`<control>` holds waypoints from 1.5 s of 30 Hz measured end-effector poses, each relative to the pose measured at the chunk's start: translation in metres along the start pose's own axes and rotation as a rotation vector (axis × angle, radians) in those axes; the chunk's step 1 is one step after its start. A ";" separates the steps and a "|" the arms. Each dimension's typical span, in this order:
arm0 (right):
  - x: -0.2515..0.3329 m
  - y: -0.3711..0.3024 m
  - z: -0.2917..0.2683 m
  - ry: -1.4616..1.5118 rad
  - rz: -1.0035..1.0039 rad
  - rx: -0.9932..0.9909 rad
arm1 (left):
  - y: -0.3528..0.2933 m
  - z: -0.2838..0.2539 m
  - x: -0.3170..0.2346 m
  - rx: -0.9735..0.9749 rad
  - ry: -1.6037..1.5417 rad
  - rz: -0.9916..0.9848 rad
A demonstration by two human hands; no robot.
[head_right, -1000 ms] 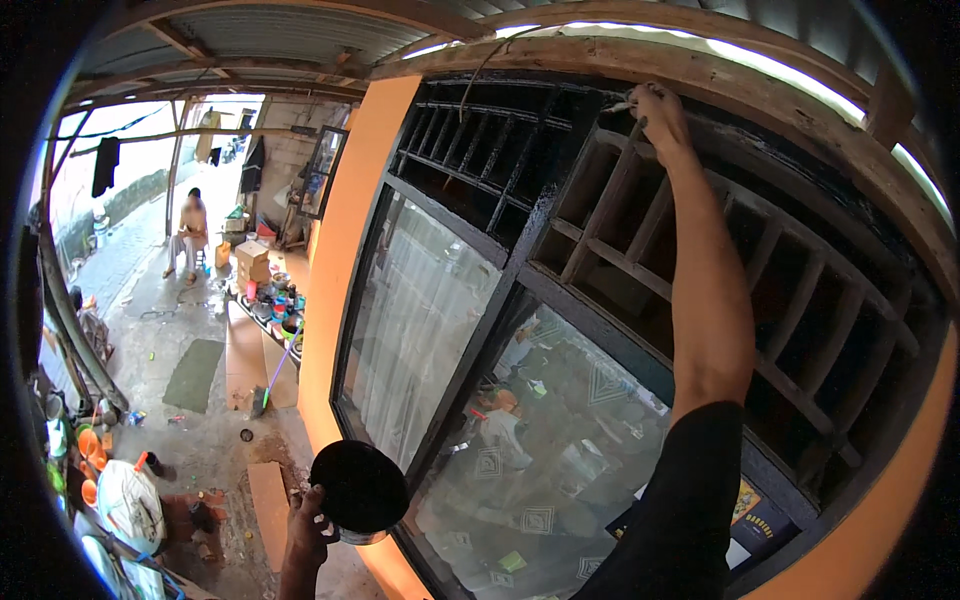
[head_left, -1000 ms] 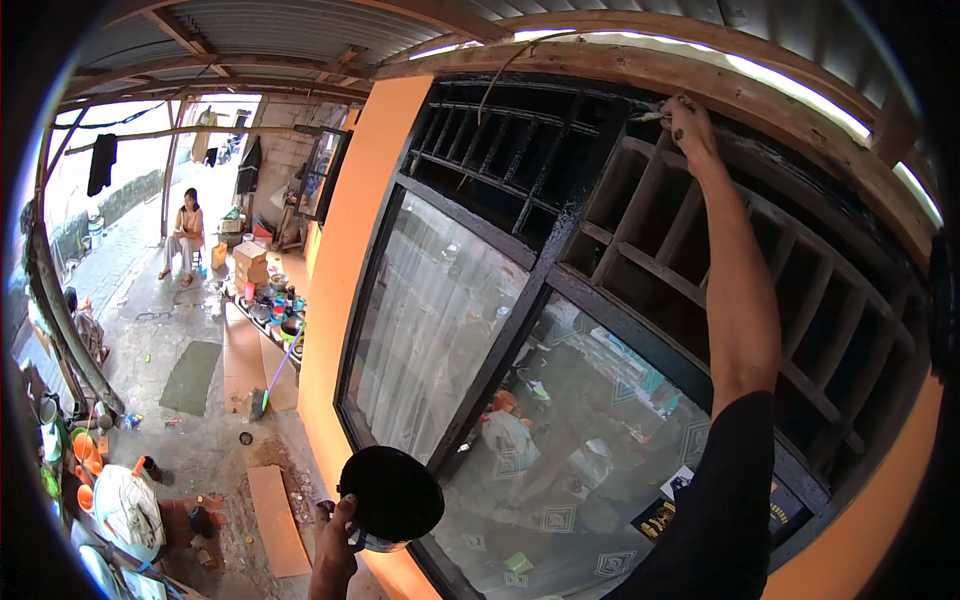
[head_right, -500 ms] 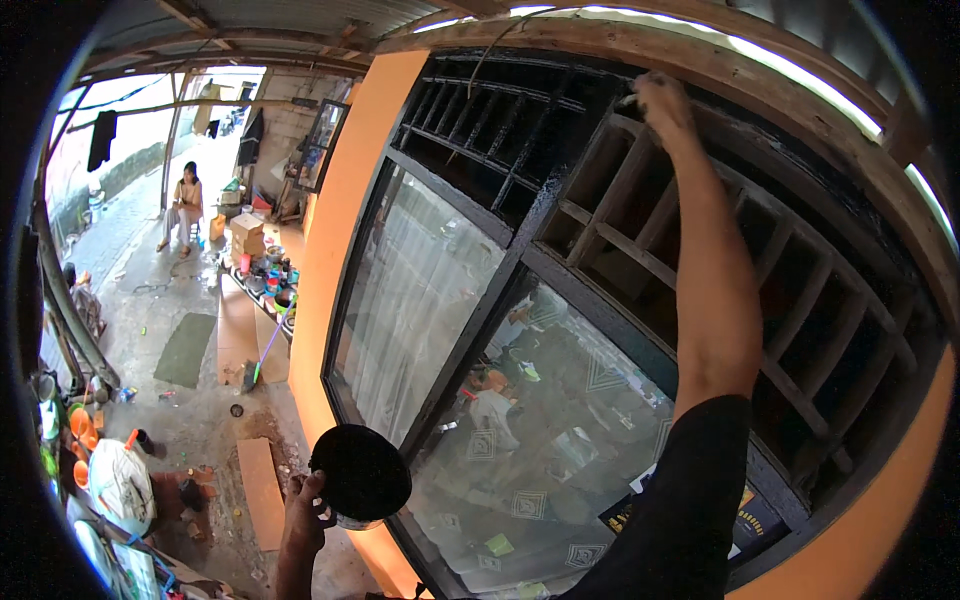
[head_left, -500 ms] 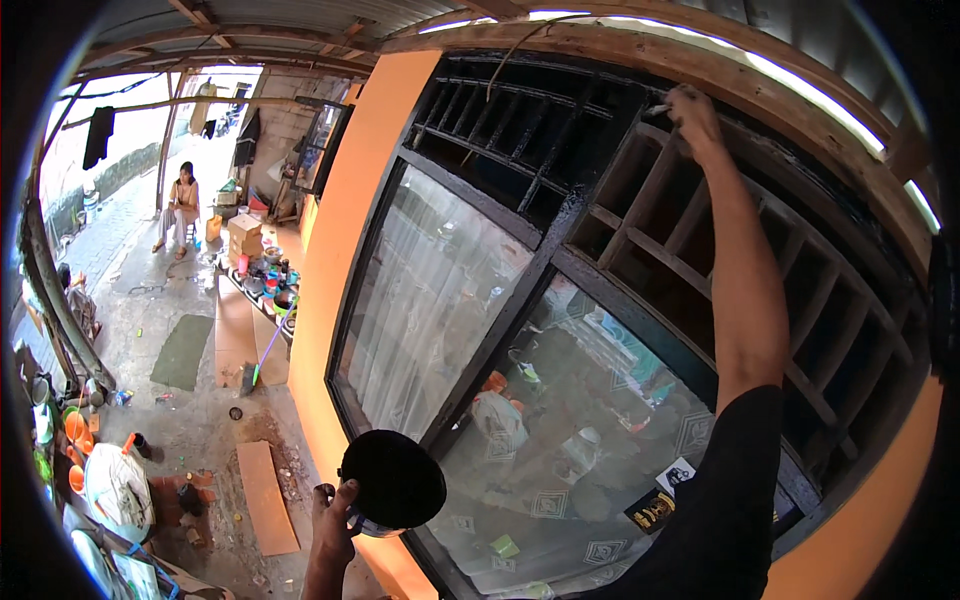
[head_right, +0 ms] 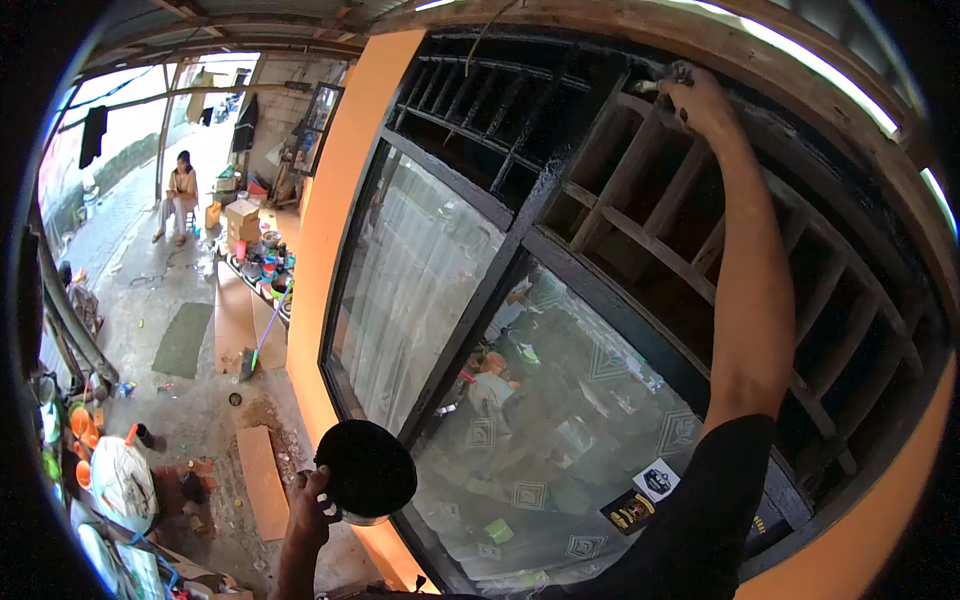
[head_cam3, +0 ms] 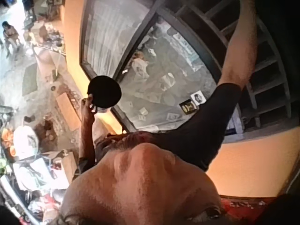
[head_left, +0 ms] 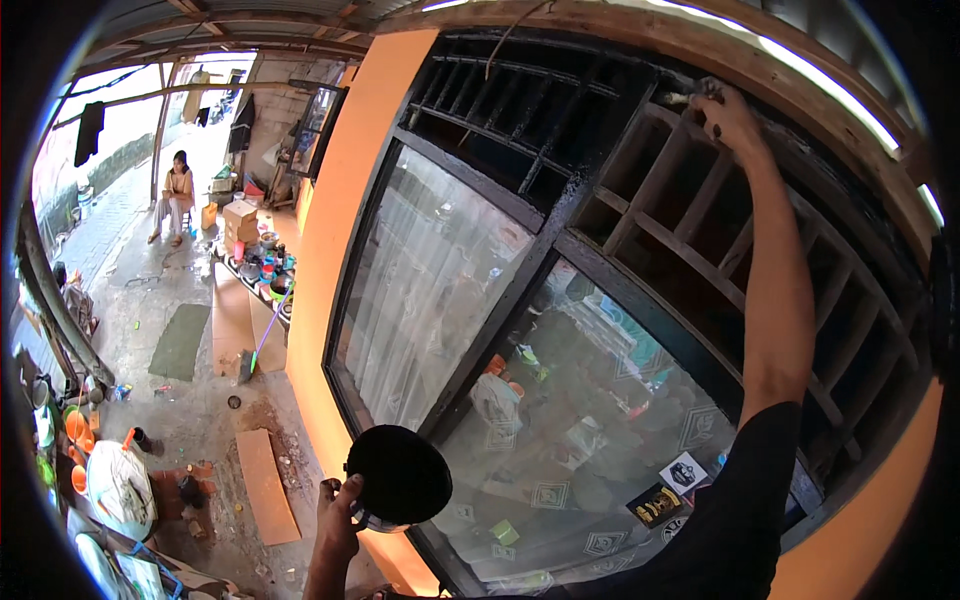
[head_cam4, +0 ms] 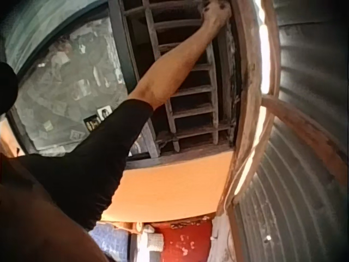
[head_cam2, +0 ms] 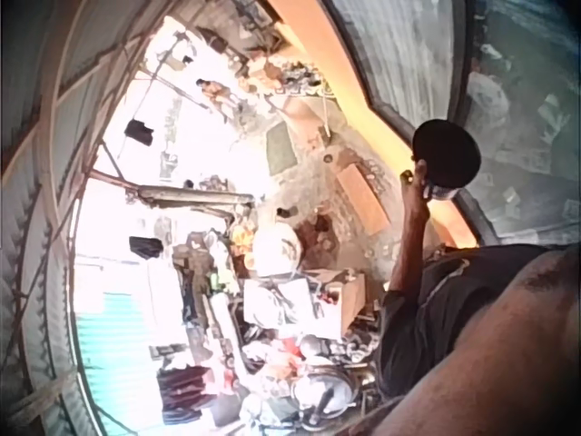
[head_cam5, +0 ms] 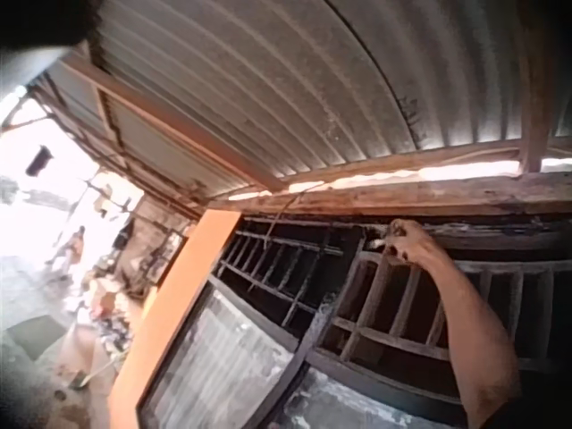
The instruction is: The person paints the wooden slats and metal bars of a window frame with black paint using a brush, while holding a paint container.
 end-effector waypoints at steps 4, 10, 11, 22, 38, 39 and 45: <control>0.022 0.015 -0.010 -0.419 -0.129 0.059 | 0.008 0.001 -0.002 -0.018 0.037 0.043; 0.045 -0.009 0.015 -0.256 -0.192 -0.052 | 0.008 0.002 -0.004 0.010 -0.025 0.033; 0.043 -0.013 0.025 -0.214 -0.143 0.037 | 0.006 0.004 -0.006 0.011 -0.028 0.033; 0.035 0.017 0.005 -0.189 -0.085 0.127 | 0.005 -0.002 -0.007 0.025 -0.056 0.052; 0.040 0.007 0.009 -0.312 -0.070 -0.245 | -0.003 -0.017 -0.008 -0.021 -0.059 0.049; 0.035 0.009 0.016 -0.314 -0.075 -0.246 | -0.003 -0.016 -0.008 -0.020 -0.046 0.045; 0.009 -0.006 0.014 0.310 0.110 -0.235 | -0.002 -0.013 -0.002 -0.040 -0.075 -0.006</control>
Point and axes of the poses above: each hand's wrist, its own y-axis towards the middle knuckle, its own z-axis out of the palm, x = y × z, the point moved 9 cm from there along y, towards the middle knuckle, and after that the axes turned 3 degrees about -x, right-handed, at the moved point
